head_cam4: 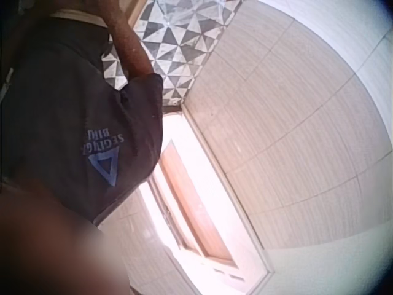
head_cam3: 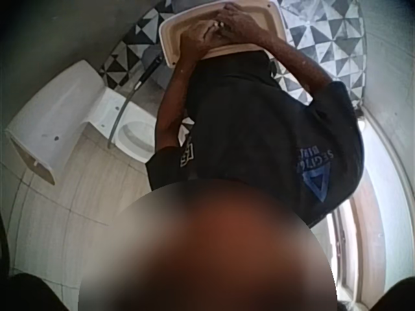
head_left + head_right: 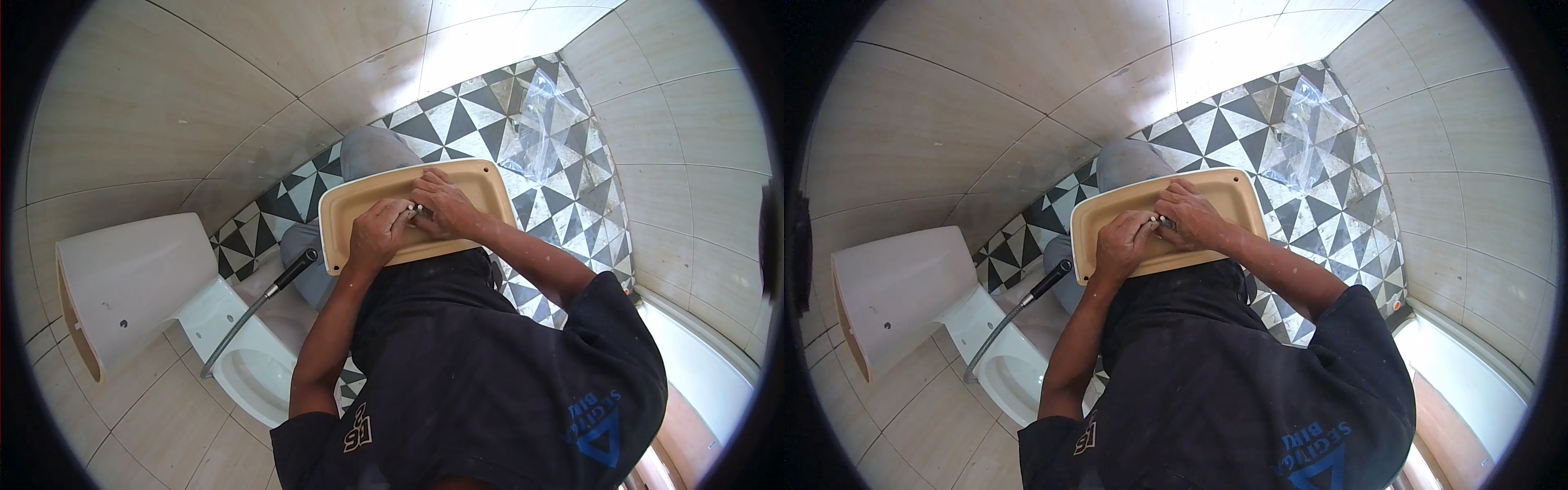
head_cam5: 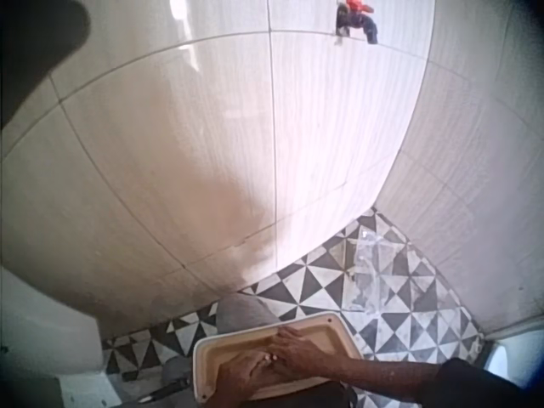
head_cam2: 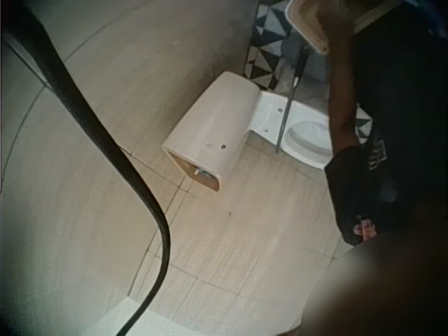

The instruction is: Repairing or adjusting the flush mechanism on a toilet tank lid.

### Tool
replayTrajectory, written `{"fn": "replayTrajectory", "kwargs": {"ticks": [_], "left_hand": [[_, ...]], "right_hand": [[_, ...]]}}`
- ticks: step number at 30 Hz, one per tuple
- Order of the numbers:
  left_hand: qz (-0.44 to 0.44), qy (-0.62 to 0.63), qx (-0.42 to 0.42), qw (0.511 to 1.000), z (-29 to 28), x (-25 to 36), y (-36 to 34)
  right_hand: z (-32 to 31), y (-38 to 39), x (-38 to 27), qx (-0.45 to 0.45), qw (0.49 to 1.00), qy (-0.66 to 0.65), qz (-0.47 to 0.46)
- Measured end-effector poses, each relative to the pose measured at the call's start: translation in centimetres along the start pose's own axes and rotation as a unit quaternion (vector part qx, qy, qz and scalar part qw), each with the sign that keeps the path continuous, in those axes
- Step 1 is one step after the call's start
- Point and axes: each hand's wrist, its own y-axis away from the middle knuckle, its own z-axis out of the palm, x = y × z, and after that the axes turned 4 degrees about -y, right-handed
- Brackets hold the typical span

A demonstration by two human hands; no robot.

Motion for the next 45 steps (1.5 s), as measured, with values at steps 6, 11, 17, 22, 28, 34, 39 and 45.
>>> {"fn": "replayTrajectory", "kwargs": {"ticks": [6,11,17,22,28,34,39,45], "left_hand": [[-0.002,0.000,0.001,1.000,0.0,0.3,0.0],[-0.002,-0.005,0.010,1.000,-0.1,0.4,0.1],[-0.013,0.016,-0.013,1.000,-0.7,0.3,-0.1],[-0.041,0.062,-0.018,0.997,-1.1,1.5,-0.5],[-0.013,0.032,-0.039,0.999,-0.6,1.6,-1.3],[0.001,0.029,-0.018,0.999,0.2,1.2,-1.6],[0.004,0.047,-0.008,0.999,0.6,0.9,-1.8],[0.018,0.043,-0.016,0.999,0.5,0.8,-1.7]], "right_hand": [[0.1,-0.1,-0.3,0.007,1.000,0.014,0.009],[0.4,-0.1,-0.3,0.008,1.000,0.020,0.013],[-0.6,0.0,0.0,0.004,1.000,0.008,-0.024],[-2.5,0.6,0.0,-0.064,0.998,-0.021,0.011],[-1.8,1.4,1.3,-0.038,0.999,-0.018,-0.009],[-2.3,1.3,1.2,-0.052,0.998,-0.030,0.014],[-2.0,1.3,1.6,-0.053,0.998,-0.029,0.010],[-1.4,1.0,2.0,-0.051,0.998,-0.047,0.013]]}}
